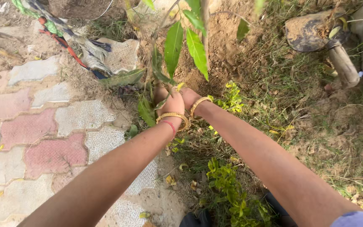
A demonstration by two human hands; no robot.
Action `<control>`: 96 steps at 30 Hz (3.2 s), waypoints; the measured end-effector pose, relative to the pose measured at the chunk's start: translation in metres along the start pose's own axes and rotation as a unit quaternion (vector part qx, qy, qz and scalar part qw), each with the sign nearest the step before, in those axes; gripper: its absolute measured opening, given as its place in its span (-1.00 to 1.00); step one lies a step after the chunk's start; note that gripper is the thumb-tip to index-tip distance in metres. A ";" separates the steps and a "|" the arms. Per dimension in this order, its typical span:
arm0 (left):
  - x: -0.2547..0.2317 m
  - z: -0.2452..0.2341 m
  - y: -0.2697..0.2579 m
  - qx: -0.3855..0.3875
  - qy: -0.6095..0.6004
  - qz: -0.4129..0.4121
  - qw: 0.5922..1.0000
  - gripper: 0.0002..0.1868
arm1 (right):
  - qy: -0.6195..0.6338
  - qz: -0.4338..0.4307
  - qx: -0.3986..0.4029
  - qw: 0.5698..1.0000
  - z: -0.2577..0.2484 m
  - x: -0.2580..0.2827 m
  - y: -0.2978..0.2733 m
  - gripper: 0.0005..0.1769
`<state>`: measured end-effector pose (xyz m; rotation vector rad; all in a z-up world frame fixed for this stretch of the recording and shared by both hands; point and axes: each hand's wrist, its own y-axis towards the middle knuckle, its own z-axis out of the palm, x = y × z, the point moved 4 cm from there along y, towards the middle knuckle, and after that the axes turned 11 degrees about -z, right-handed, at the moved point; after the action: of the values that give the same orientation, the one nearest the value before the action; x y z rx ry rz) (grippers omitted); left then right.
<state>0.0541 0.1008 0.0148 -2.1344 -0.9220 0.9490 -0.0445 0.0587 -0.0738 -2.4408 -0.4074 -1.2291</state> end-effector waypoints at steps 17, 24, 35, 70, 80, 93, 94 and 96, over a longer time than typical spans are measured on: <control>-0.038 0.023 -0.087 -0.046 0.108 0.323 0.939 -0.59 | -0.328 -0.003 0.110 0.938 -0.129 0.048 -0.137 -0.68; -0.009 -0.009 -0.007 0.022 0.260 0.250 0.932 -0.57 | -0.313 -0.045 0.040 0.948 -0.147 0.063 -0.139 -0.63; 0.043 -0.027 -0.047 0.100 0.422 0.185 0.882 -0.56 | -0.496 -0.118 0.195 0.838 -0.054 0.107 -0.119 -0.13; -0.039 0.018 0.004 0.041 0.598 0.394 0.697 -0.50 | -0.409 0.223 0.148 0.872 -0.181 0.031 -0.192 -0.37; -0.071 0.013 -0.050 0.109 0.329 0.305 0.887 -0.64 | -0.151 0.278 -0.081 0.945 -0.206 0.038 -0.185 -0.63; -0.132 0.011 -0.053 -0.107 0.311 0.419 0.846 -0.69 | -0.007 0.147 -0.254 0.956 -0.263 0.079 -0.209 -0.24; -0.134 0.010 -0.049 -0.185 0.296 0.473 0.809 -0.69 | -0.100 0.206 -0.199 0.953 -0.257 0.073 -0.211 -0.12; -0.117 0.016 -0.041 -0.236 0.285 0.515 0.773 -0.69 | -0.281 0.317 -0.079 0.902 -0.225 0.055 -0.222 0.16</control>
<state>-0.0306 0.0358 0.0796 -3.1521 0.4831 0.4017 -0.2637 0.1581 0.1384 -2.7028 0.3530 -0.2847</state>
